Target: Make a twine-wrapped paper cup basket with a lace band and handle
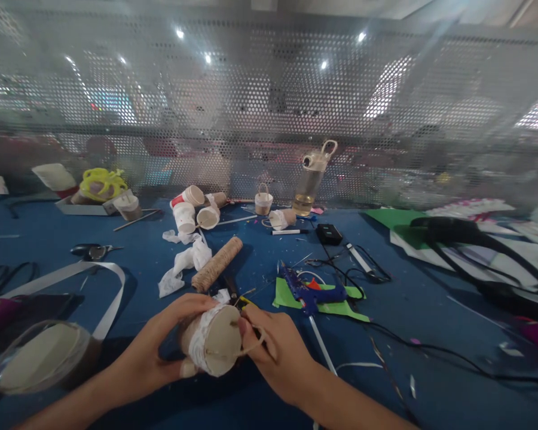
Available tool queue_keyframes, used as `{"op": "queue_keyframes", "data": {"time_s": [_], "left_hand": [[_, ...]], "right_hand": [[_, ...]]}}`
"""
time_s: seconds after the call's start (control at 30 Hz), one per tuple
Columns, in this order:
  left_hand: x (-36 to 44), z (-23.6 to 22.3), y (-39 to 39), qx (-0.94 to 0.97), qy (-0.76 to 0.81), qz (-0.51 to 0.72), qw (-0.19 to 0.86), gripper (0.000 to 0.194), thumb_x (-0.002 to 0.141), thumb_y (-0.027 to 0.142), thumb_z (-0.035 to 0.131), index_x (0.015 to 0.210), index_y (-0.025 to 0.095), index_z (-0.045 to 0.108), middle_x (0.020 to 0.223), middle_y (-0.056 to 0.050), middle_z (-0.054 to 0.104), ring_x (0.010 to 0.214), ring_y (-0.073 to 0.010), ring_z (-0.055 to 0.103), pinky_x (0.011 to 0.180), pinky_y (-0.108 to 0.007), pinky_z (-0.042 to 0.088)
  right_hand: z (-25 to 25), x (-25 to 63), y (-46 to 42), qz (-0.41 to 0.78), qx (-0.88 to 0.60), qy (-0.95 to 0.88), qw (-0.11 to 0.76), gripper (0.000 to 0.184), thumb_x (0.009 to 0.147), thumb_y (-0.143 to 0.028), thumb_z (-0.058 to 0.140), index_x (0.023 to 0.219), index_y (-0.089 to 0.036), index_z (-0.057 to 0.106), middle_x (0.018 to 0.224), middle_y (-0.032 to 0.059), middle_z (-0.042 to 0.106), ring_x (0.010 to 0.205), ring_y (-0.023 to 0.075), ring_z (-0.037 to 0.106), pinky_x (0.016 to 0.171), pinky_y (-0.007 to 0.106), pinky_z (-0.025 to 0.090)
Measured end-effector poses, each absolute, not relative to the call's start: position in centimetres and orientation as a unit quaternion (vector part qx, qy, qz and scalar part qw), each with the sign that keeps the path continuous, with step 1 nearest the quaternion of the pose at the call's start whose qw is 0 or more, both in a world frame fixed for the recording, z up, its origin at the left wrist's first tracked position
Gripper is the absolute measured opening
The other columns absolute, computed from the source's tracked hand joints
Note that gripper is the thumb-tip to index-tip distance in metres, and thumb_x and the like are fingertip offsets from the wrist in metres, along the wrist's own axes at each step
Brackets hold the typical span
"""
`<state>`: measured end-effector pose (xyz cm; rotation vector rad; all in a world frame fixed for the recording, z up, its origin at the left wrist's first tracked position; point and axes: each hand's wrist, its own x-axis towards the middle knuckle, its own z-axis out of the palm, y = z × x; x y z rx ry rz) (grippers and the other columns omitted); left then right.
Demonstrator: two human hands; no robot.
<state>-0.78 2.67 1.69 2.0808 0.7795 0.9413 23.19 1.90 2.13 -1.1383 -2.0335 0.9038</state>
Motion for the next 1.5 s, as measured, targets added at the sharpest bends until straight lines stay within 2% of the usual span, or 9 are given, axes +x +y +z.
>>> {"op": "queue_keyframes", "data": {"time_s": [0.3, 0.57, 0.8, 1.03, 1.33, 1.5], "left_hand": [[-1.2, 1.6, 2.6, 0.821, 0.282, 0.35, 0.352, 0.066, 0.084, 0.021, 0.076, 0.139, 0.04, 0.044, 0.138, -0.006, 0.053, 0.13, -0.0275, 0.051, 0.109, -0.041, 0.043], [-1.1, 1.7, 2.5, 0.827, 0.274, 0.351, 0.343, 0.065, 0.085, 0.02, 0.075, 0.139, 0.039, 0.043, 0.137, -0.007, 0.053, 0.13, -0.0271, 0.051, 0.109, -0.042, 0.043], [-1.1, 1.4, 2.7, 0.833, 0.263, 0.361, 0.326, 0.065, 0.085, 0.022, 0.075, 0.14, 0.036, 0.044, 0.137, -0.007, 0.052, 0.129, -0.0261, 0.051, 0.109, -0.041, 0.044], [-1.1, 1.4, 2.7, 0.835, 0.257, 0.365, 0.321, 0.063, 0.087, 0.025, 0.074, 0.141, 0.035, 0.044, 0.137, -0.007, 0.052, 0.129, -0.0254, 0.051, 0.109, -0.04, 0.044], [-1.2, 1.0, 2.7, 0.845, 0.24, 0.356, 0.318, 0.073, 0.081, 0.012, 0.075, 0.143, 0.033, 0.043, 0.139, -0.009, 0.05, 0.129, -0.0271, 0.05, 0.109, -0.044, 0.043], [-1.2, 1.1, 2.7, 0.856, 0.228, 0.354, 0.3, 0.071, 0.084, 0.014, 0.074, 0.144, 0.031, 0.042, 0.139, -0.01, 0.05, 0.129, -0.0267, 0.05, 0.108, -0.043, 0.044]], "right_hand": [[1.9, 23.1, 1.8, 0.319, -0.418, -0.789, 0.318, 0.036, 0.103, -0.041, 0.034, 0.073, -0.023, 0.037, 0.063, -0.0056, 0.04, 0.053, 0.0108, 0.036, 0.052, 0.026, 0.027], [2.1, 23.2, 1.7, 0.321, -0.415, -0.787, 0.325, 0.035, 0.103, -0.039, 0.033, 0.072, -0.023, 0.036, 0.064, -0.0049, 0.039, 0.055, 0.0117, 0.036, 0.052, 0.026, 0.029], [1.9, 23.2, 1.8, 0.318, -0.403, -0.794, 0.326, 0.037, 0.104, -0.041, 0.032, 0.076, -0.021, 0.047, 0.067, -0.0025, 0.048, 0.058, 0.0123, 0.042, 0.056, 0.026, 0.032], [1.7, 23.2, 1.9, 0.309, -0.404, -0.795, 0.331, 0.04, 0.104, -0.044, 0.031, 0.073, -0.022, 0.045, 0.066, -0.0024, 0.048, 0.056, 0.0124, 0.042, 0.056, 0.026, 0.033], [1.2, 22.9, 2.0, 0.279, -0.414, -0.811, 0.304, 0.041, 0.099, -0.048, 0.04, 0.077, -0.018, 0.057, 0.064, 0.0004, 0.057, 0.054, 0.0124, 0.047, 0.052, 0.025, 0.032], [1.4, 22.8, 1.9, 0.293, -0.423, -0.804, 0.298, 0.045, 0.098, -0.051, 0.04, 0.076, -0.017, 0.059, 0.065, 0.0016, 0.058, 0.055, 0.0127, 0.048, 0.053, 0.026, 0.033]]}}
